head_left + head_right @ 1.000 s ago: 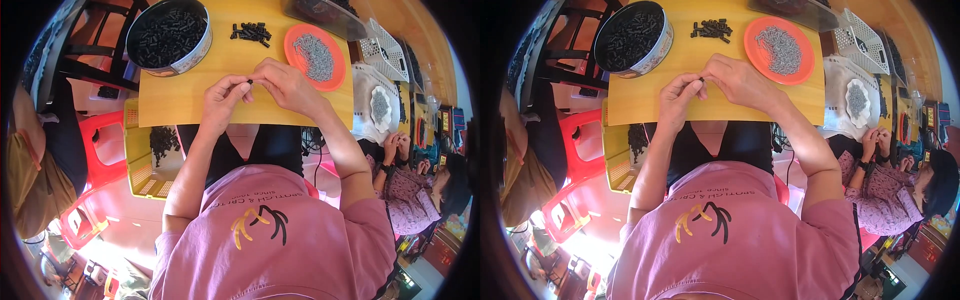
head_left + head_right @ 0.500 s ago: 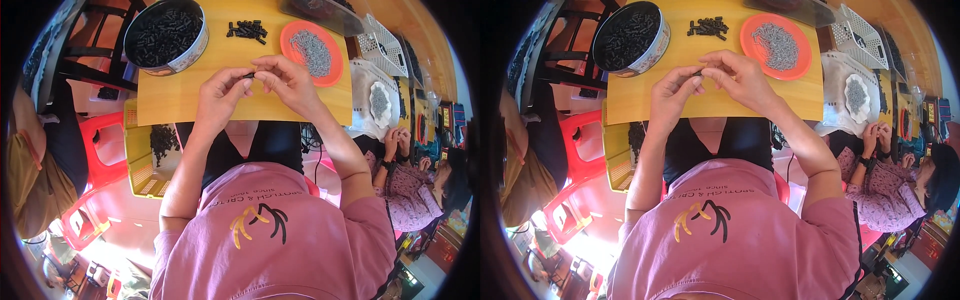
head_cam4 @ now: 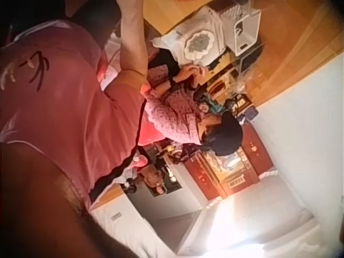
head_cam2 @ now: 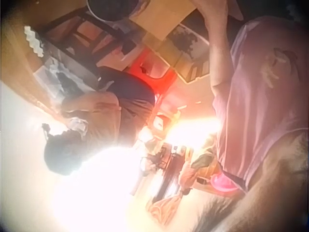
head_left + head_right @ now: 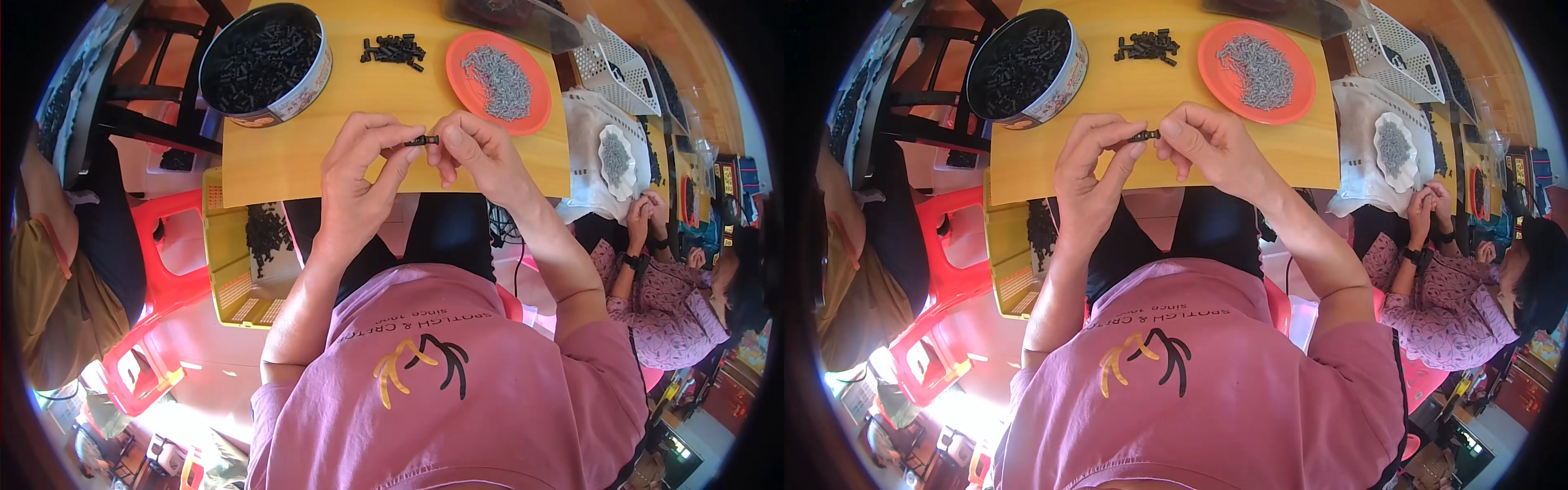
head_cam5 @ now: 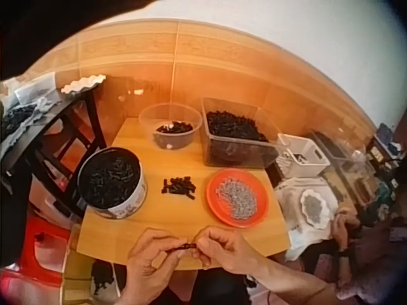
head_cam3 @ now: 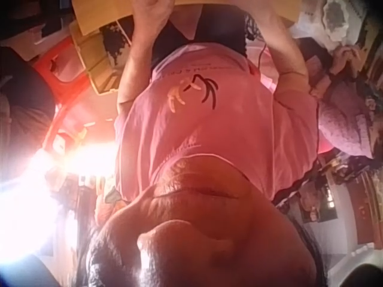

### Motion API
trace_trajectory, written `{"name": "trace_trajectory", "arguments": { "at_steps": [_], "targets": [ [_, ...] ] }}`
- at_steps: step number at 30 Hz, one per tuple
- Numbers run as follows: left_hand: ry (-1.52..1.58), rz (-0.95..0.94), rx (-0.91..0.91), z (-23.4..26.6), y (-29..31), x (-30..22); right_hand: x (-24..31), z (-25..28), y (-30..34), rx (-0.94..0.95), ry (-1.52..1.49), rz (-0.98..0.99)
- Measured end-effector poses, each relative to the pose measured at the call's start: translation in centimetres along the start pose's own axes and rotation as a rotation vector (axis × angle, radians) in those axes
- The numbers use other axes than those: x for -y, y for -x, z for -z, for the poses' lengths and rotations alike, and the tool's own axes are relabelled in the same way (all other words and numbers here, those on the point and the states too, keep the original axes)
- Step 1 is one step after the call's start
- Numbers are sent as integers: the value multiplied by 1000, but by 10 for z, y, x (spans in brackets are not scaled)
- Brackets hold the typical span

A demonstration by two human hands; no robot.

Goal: The person assembles small black plastic components by hand, inserting silver metal pieces into them at a work table.

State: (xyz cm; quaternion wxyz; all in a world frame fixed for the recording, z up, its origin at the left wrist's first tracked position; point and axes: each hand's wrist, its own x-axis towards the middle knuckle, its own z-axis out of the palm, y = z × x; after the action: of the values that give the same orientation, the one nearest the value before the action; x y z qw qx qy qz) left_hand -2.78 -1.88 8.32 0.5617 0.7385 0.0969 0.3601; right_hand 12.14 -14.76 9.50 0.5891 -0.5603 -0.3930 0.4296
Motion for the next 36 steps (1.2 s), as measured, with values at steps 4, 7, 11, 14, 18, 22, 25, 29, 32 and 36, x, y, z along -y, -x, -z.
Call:
{"name": "trace_trajectory", "arguments": {
  "at_steps": [4, 7, 11, 14, 18, 22, 25, 29, 32, 36],
  "targets": [
    [1, -5, 5, -1, 2, -3, 9, -8, 3, 33, 77, 42],
    [-13, -12, 6, -1, 3, -5, 13, -9, 6, 53, 139, 49],
    [-22, -49, 42, 0, 3, -7, 14, -3, 6, 131, 48, -6],
    [58, -31, 56, 1, 5, -5, 14, -2, 7, 178, -16, -32],
    [126, 14, 73, -1, 8, -3, 13, 0, 8, 171, 10, -34],
    [142, -35, 31, -7, 10, 1, 0, 0, 10, 109, -113, -23],
    [168, -54, 40, -9, 9, 0, -5, -3, 13, 146, -256, -68],
    [213, -49, 83, -9, 10, -2, -7, -3, 15, 213, -547, -135],
    [239, -45, 115, -10, 11, -4, -13, -1, 16, 241, -687, -163],
    [145, -53, 133, -8, 8, -9, -8, 1, 15, 270, -739, -215]
  ]
}}
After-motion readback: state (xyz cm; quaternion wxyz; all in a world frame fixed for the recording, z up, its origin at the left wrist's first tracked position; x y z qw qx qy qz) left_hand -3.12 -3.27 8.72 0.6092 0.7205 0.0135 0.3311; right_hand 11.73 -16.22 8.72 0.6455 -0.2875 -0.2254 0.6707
